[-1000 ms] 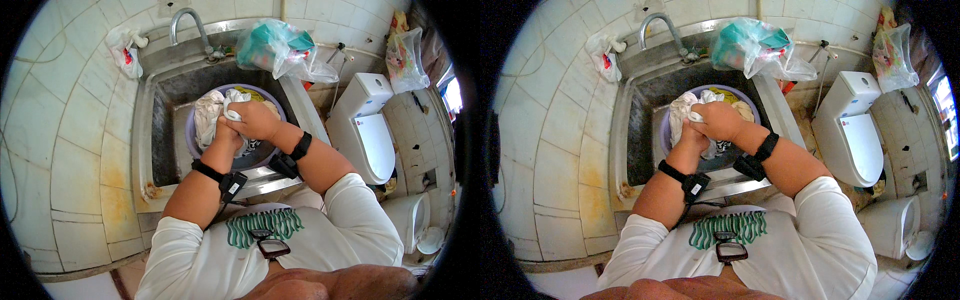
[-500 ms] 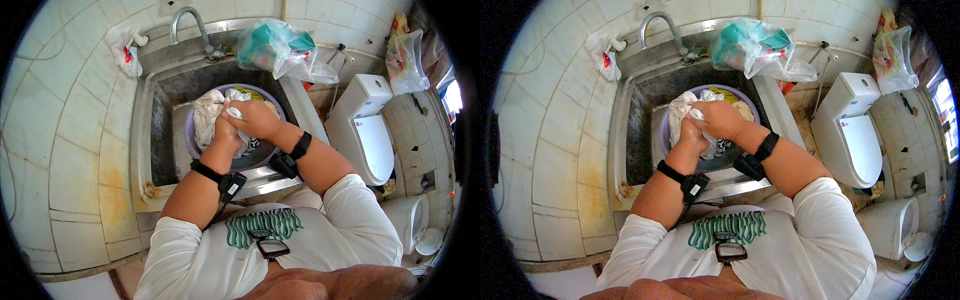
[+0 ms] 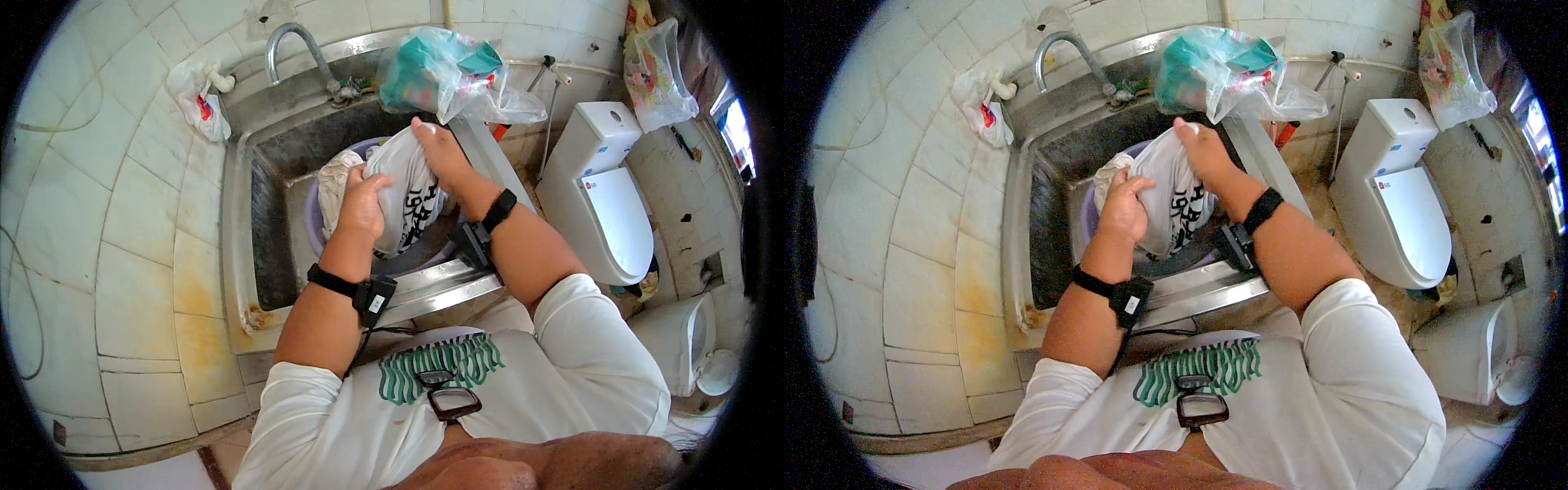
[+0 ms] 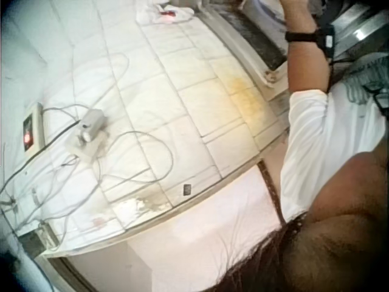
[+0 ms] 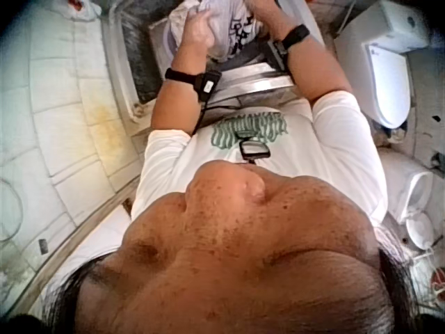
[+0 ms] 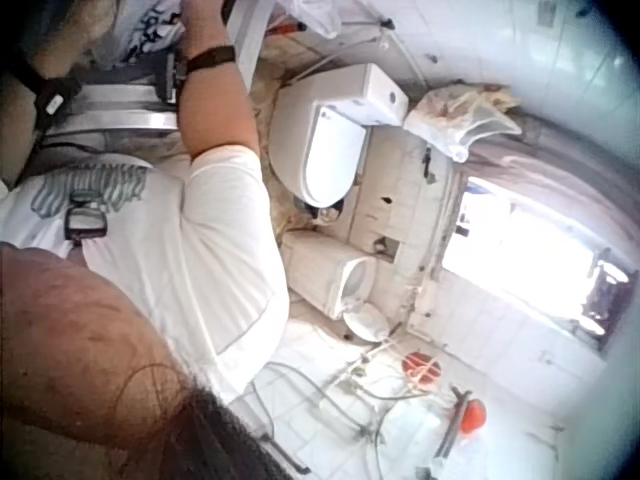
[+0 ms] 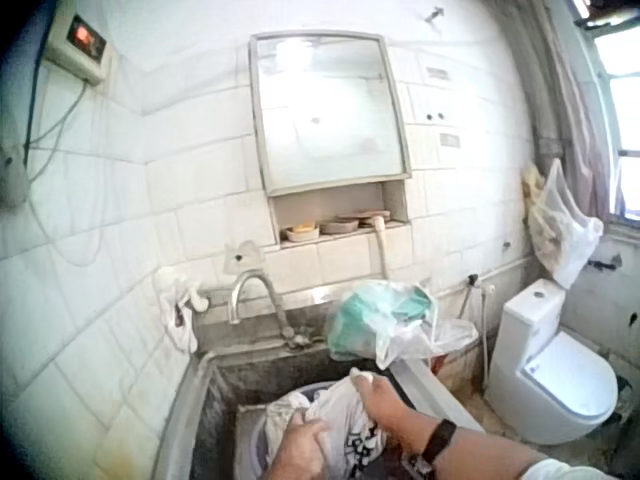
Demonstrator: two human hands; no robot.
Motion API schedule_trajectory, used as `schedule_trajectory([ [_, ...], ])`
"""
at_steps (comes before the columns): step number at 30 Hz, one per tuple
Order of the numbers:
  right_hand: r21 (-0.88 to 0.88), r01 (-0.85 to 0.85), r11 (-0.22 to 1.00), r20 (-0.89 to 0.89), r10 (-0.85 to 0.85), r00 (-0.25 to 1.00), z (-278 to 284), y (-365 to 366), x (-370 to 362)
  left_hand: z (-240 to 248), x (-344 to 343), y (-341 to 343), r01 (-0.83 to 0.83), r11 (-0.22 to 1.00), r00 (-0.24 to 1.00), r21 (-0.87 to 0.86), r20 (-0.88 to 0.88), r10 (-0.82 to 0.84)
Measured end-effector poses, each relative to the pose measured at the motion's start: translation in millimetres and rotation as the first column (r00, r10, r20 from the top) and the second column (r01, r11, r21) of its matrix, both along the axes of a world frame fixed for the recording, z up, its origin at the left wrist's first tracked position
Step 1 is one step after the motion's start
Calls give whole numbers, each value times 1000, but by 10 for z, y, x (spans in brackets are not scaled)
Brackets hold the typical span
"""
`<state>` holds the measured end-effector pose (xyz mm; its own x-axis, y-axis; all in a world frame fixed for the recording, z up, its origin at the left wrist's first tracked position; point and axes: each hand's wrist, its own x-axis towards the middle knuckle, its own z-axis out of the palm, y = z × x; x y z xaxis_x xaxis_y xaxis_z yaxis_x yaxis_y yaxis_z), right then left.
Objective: The person scrubs clothes in a basin inside a sink by hand, lifting and rubbing different garments in the soapy water.
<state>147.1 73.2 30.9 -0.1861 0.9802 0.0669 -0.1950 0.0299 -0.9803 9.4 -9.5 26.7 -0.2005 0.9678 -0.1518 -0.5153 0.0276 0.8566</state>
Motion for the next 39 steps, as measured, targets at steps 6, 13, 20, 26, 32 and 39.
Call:
schedule_trajectory([
  [6, -153, 51, 987, -302, -96, 949, 1, 129, 77, 81, -241, 28, 34, 995, 952, -92, -300, -61],
  [13, -152, -191, 970, -229, 154, 961, 73, 42, 69, -28, -98, 43, -36, 999, 977, 36, -207, 43],
  [20, 98, -359, 928, 387, 297, 873, 113, -228, -52, -117, -56, 89, -62, 984, 997, 168, -27, 67],
  [26, 372, -382, 846, 556, 126, 821, -137, -118, -125, -159, -108, 143, -255, 957, 958, 140, -100, 269],
  [32, 568, -469, 676, 531, 134, 837, 204, -486, -126, -268, -101, 134, -4, 998, 993, 60, 116, -3],
  [39, 358, -171, 918, 689, -136, 712, 164, -332, -169, -63, 186, 15, 55, 998, 997, -37, 62, -53],
])
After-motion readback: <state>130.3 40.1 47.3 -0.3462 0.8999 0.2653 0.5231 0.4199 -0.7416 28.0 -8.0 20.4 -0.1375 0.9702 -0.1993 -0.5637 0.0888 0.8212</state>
